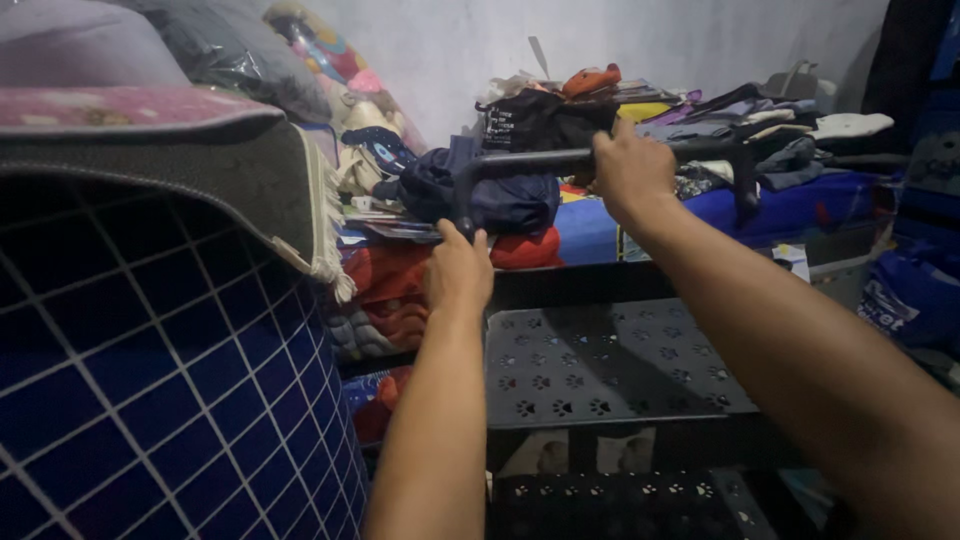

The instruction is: The person assembles a black plastic multi-tier rack by inserting vertical poles into the trays and securing them with connectors. The person repeatedly adjusts the tray positions and aligns the poles to complete the assembly.

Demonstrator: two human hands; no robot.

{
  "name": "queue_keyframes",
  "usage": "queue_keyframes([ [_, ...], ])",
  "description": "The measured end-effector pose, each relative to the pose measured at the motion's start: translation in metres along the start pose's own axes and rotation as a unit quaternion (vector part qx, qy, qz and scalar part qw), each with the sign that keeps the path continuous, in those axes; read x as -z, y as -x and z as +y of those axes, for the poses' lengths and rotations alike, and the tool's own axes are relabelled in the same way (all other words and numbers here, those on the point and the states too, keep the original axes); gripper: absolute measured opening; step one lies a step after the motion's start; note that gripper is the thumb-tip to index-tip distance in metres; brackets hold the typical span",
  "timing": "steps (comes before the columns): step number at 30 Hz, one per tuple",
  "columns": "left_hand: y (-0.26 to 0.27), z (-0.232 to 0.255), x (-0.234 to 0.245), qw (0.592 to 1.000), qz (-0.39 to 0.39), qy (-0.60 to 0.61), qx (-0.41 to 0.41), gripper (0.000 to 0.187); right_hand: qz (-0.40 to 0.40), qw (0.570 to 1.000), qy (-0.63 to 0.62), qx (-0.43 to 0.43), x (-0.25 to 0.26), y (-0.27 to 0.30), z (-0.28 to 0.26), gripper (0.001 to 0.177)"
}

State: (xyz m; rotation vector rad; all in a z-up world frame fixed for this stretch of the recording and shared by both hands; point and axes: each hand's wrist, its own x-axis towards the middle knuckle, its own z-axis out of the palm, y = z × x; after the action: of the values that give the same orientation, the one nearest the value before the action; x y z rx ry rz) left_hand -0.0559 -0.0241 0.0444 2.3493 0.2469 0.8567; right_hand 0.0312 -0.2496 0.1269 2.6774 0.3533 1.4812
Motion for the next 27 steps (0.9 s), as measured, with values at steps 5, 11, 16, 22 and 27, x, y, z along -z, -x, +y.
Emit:
queue_keyframes([
  [5,-0.001,-0.009,-0.013,0.990,-0.092,-0.079,-0.069,0.063,-0.002,0.995,-0.066,0.075,0.044,-0.005,0.025,0.037],
  [11,-0.023,-0.023,-0.050,0.975,-0.187,-0.091,-0.077,0.099,0.085,0.988,0.082,0.102,0.110,0.037,0.098,0.015],
  [16,-0.052,-0.052,-0.063,0.964,-0.197,-0.168,-0.065,0.103,0.115,0.975,0.189,-0.008,0.179,0.123,0.211,0.023],
  [22,-0.061,-0.063,-0.083,0.932,-0.261,-0.251,-0.009,0.053,-0.270,0.896,0.058,-0.347,0.140,0.251,0.288,0.047],
  [27,-0.052,-0.049,-0.083,0.927,-0.271,-0.256,0.040,0.057,-0.374,0.824,-0.060,-0.421,0.023,0.386,0.302,0.045],
])
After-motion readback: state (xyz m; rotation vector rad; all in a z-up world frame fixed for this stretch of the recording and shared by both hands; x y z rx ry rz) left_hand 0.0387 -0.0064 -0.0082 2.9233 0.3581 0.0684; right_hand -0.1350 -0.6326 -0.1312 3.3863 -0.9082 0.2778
